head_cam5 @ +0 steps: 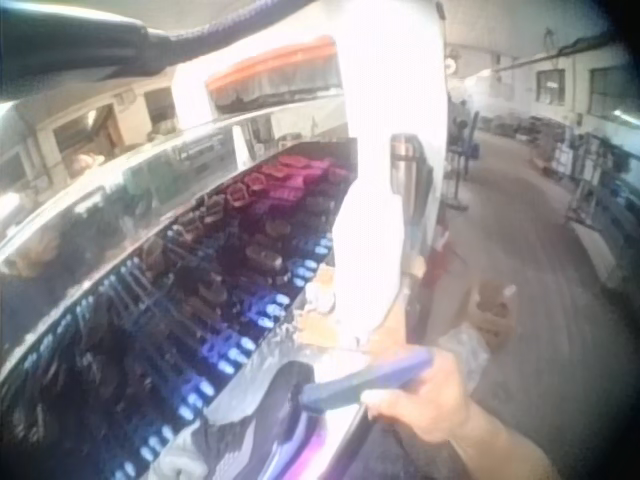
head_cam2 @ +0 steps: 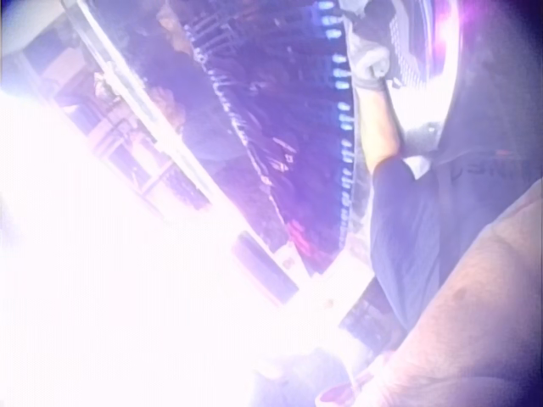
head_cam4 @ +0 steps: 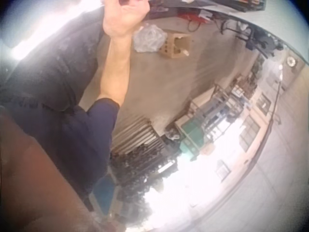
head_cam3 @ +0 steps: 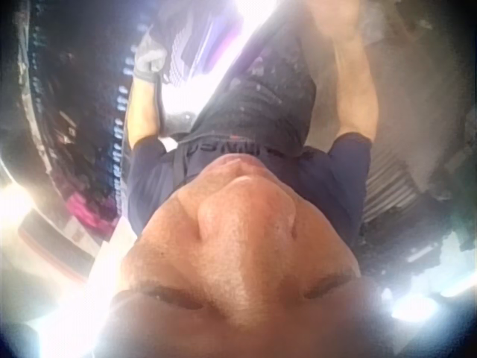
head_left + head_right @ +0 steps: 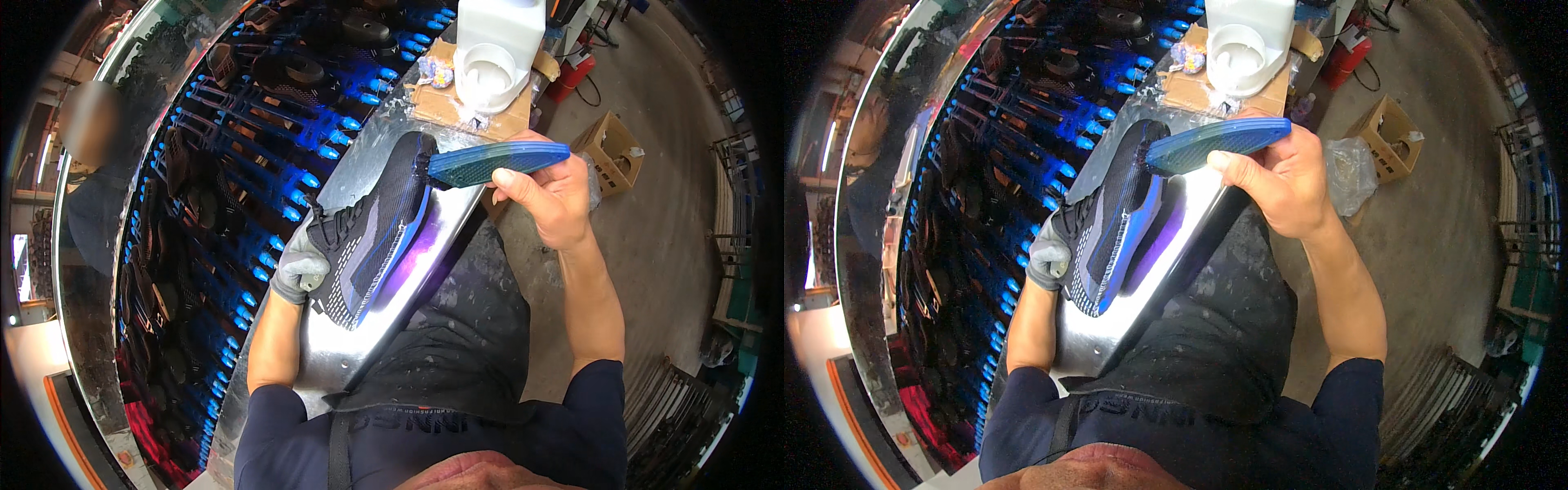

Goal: The person uses a blue brush to scrub the upper and sole of a black athletic shoe. They repeatedly dip the brush into a white liquid from a bottle and continue scrubbing different areas of the shoe on a metal workbench.

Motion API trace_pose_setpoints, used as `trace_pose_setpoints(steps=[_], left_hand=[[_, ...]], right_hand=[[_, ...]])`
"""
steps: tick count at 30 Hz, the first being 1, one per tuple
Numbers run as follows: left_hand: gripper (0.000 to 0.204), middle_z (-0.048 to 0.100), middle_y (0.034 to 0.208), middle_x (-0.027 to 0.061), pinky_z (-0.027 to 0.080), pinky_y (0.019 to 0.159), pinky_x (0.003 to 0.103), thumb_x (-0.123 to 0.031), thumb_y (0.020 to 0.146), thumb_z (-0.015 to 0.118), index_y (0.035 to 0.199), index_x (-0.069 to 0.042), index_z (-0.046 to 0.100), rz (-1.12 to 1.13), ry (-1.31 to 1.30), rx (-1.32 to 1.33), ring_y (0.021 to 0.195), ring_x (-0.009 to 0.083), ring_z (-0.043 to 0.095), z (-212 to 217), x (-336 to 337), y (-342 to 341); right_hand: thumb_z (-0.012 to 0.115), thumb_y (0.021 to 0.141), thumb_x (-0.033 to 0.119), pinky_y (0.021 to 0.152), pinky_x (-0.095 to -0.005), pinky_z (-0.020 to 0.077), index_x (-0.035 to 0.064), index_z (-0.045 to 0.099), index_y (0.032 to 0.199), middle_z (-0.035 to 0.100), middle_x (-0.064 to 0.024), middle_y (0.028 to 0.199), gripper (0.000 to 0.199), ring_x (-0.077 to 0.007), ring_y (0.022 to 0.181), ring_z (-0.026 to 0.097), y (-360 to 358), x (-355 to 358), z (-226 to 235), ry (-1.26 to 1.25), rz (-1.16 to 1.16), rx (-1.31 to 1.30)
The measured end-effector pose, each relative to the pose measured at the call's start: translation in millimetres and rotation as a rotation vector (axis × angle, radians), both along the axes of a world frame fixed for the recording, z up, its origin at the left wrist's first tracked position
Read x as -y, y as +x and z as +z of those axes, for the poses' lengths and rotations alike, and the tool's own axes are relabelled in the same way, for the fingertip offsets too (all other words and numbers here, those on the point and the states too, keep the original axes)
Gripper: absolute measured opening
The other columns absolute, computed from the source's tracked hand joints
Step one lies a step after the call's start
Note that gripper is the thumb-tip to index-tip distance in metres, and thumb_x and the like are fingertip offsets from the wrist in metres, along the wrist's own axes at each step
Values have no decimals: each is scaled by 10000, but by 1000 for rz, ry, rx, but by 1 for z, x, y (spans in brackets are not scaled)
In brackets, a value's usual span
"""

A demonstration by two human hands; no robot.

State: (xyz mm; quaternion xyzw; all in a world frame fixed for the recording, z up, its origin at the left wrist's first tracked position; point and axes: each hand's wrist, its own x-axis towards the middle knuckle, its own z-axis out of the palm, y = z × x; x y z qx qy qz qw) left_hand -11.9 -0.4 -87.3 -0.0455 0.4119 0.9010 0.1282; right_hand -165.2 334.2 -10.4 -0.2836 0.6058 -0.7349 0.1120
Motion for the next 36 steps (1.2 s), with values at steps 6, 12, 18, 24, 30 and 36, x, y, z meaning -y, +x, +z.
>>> trace_pose_setpoints(steps=[6, 12, 18, 24, 30, 36], left_hand=[[1044, 592, 1471, 277, 459, 1197, 455, -75, 602, 752, 1547, 145, 368, -7, 28, -5, 1317, 362, 642, 2, -1, -3], [991, 587, 1484, 257, 432, 1210, 453, -93, 664, 758, 1554, 118, 377, -6, 22, -20, 1346, 350, 615, -9, 8, 2], [940, 590, 1484, 251, 446, 1194, 435, -103, 708, 751, 1546, 124, 392, -8, 45, -19, 1336, 333, 624, -11, 6, -6], [942, 602, 1467, 249, 448, 1195, 434, -88, 702, 741, 1551, 118, 387, 19, 72, -27, 1315, 332, 638, -11, 7, -4], [1006, 571, 1497, 246, 432, 1209, 446, -32, 672, 704, 1601, 72, 330, 5, 45, -36, 1355, 343, 604, -12, 7, -9], [1022, 563, 1509, 242, 422, 1221, 451, -16, 670, 698, 1615, 57, 314, 19, 63, -28, 1368, 339, 596, -9, 3, -9]], right_hand=[[737, 937, -12, 685, -285, 545, -82, 702, 1057, 698, -163, 1015, 144, -170, 800, 674, 24, 0, 7, 104, -25, -304], [780, 881, -32, 756, -306, 549, -65, 717, 1072, 729, -175, 992, 205, -209, 851, 699, 50, 11, 5, 69, -59, -452], [733, 939, -59, 774, -284, 568, -63, 707, 1173, 721, -162, 1090, 236, -177, 875, 701, 61, 40, -68, -255, -246, 3], [768, 888, -44, 689, -270, 509, -77, 731, 1084, 725, -138, 980, 202, -159, 804, 653, 54, 17, -37, -40, -140, -337], [727, 950, -14, 707, -275, 549, -86, 701, 1060, 695, -123, 1006, 134, -151, 817, 674, 29, 10, -12, -4, -177, -70], [782, 895, -33, 669, -264, 514, -64, 727, 1022, 717, -137, 971, 142, -152, 770, 660, 41, 12, -5, 124, -202, -445]])
